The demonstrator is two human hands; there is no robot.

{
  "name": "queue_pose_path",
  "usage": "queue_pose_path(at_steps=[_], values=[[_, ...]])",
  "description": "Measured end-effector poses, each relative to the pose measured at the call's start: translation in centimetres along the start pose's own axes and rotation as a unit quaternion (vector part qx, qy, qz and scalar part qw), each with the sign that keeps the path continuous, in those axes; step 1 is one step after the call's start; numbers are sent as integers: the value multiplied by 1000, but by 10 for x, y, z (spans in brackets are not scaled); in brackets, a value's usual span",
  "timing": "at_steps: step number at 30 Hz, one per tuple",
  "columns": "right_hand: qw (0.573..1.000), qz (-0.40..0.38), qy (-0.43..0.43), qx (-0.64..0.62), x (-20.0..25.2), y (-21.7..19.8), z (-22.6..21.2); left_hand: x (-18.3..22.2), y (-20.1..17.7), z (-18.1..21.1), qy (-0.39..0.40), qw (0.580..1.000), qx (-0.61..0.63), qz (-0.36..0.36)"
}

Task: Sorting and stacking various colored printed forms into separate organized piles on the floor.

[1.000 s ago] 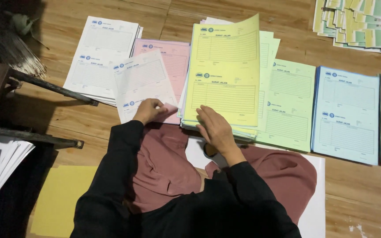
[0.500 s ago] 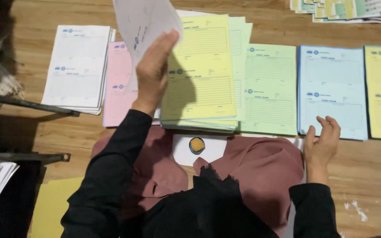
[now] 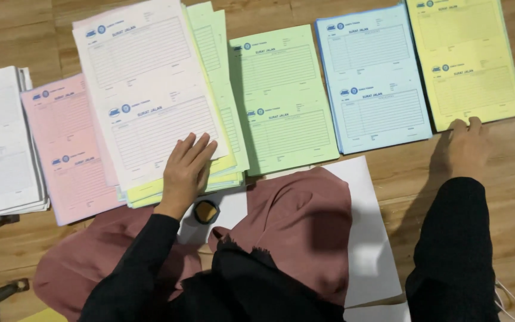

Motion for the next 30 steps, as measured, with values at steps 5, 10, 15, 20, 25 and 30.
queue_pose_path(at_steps=[5, 10, 15, 20, 25, 30], values=[[992, -105, 47, 43, -32, 27, 17, -3, 9, -3, -15, 999, -22, -26], [995, -75, 39, 53, -27, 17, 19, -6, 12, -4, -34, 998, -31, -46], [998, 2, -21, 61, -17, 21, 32, -6, 13, -5, -42, 998, -26, -43], [997, 71, 18, 18, -15, -2, 50, -5, 15, -6, -39, 998, -30, -40], [913, 309, -39, -263, -19, -104, 26, -3, 14, -5, -32, 998, -36, -35], [920, 316, -161, -163, -11, -159, -77, -3, 7, 2, -18, 999, -32, -13]])
Point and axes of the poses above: each hand's wrist, its own x-axis away from the middle knuckle, its own y-axis out of the palm, z = x × y, the point moved 7 cm from there along -x, towards the middle knuckle, and after that the axes turned 7 degrees about -z, right-handed, at the moved point
